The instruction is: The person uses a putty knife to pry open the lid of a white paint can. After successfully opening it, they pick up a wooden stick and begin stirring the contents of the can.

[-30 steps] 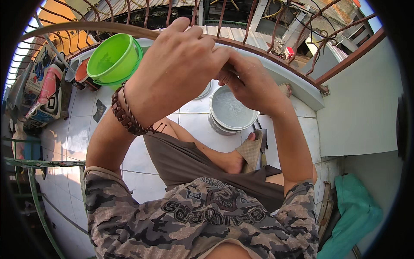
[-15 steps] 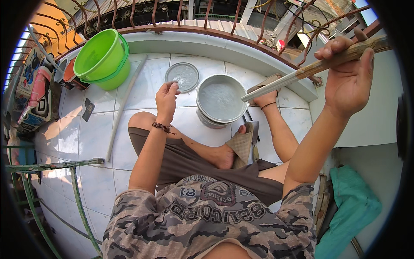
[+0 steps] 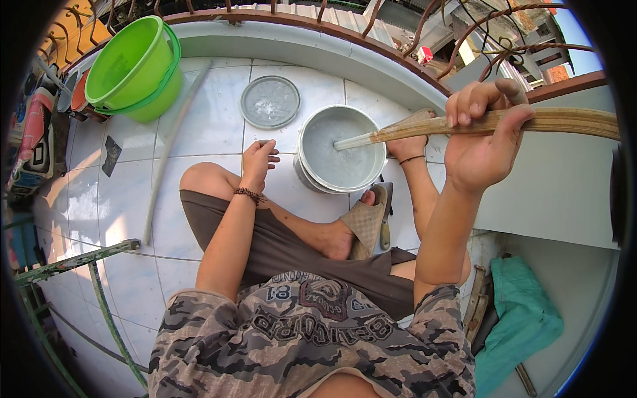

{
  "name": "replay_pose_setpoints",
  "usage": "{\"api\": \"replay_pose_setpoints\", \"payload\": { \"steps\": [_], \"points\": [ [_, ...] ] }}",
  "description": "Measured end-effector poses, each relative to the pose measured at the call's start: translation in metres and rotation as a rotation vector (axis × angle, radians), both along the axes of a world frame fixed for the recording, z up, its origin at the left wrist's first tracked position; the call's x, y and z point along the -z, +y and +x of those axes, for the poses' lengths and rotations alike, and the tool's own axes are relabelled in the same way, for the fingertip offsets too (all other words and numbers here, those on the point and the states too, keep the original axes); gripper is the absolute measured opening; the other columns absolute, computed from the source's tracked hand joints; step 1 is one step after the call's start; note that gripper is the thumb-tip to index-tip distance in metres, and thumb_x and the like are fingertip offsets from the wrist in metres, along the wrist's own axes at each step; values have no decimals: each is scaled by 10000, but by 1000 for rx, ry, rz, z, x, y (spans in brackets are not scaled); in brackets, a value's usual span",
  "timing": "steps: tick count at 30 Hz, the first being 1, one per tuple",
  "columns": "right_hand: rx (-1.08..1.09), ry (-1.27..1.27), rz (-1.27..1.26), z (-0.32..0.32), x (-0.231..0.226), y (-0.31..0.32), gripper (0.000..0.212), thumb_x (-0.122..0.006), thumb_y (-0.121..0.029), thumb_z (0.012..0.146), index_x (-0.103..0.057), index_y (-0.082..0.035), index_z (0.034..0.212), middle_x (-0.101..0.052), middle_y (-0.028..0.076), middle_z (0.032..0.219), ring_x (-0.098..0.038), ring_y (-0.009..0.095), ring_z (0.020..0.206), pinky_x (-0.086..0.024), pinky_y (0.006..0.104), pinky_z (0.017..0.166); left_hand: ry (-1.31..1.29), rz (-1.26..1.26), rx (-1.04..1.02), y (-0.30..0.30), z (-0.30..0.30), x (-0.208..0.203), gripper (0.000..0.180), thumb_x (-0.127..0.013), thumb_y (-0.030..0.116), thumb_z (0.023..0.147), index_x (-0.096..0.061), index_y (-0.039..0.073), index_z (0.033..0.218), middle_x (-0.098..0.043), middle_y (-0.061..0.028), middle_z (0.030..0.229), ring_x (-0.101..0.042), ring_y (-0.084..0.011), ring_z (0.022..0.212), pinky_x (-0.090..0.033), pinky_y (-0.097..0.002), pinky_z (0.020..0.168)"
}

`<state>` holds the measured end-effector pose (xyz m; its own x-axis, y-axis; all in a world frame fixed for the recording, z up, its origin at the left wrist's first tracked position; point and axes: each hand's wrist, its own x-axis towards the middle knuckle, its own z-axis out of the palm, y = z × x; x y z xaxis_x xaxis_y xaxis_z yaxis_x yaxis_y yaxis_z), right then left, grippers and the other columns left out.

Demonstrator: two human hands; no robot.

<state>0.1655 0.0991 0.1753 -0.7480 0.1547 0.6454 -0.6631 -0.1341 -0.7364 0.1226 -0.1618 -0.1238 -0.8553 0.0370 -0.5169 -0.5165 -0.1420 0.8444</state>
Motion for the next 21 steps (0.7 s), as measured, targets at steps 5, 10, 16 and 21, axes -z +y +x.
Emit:
{"api": "replay_pose_setpoints", "payload": {
  "steps": [5, 10, 16, 21],
  "points": [
    [-118, -136, -12, -20, 23, -19, 502, -393, -532, 1065, -540, -56, 1004, -428, 13, 724, -407, 117, 630, -341, 269, 568, 157, -86, 16, 5, -1, -3, 379, -652, 313, 956, -639, 1, 1170, -694, -101, 978, -679, -184, 840, -506, -304, 735],
    [-18, -148, -45, -34, 53, -37, 546, -422, -589, 1037, -464, -90, 819, -384, -10, 650, -406, 109, 576, -343, 262, 542, 141, -20, 33, 6, 0, -5, 371, -657, 331, 956, -652, 16, 1151, -698, -91, 970, -678, -175, 840, -496, -295, 737],
    [71, -352, -42, -45, 77, -59, 557, -564, -437, 1035, -387, -127, 608, -348, -29, 530, -349, 86, 481, -270, 272, 458, 192, -7, 77, 11, 4, -7, 350, -642, 327, 971, -664, 8, 1113, -694, -66, 940, -651, -139, 817, -486, -277, 728],
    [20, -191, 25, -75, 82, -62, 564, -618, -284, 1024, -377, -127, 539, -319, -58, 491, -281, 52, 430, -201, 274, 421, 334, -4, 126, 13, 11, -7, 356, -604, 317, 1001, -660, -14, 1119, -680, -60, 930, -619, -128, 838, -479, -278, 754]
  ]
}}
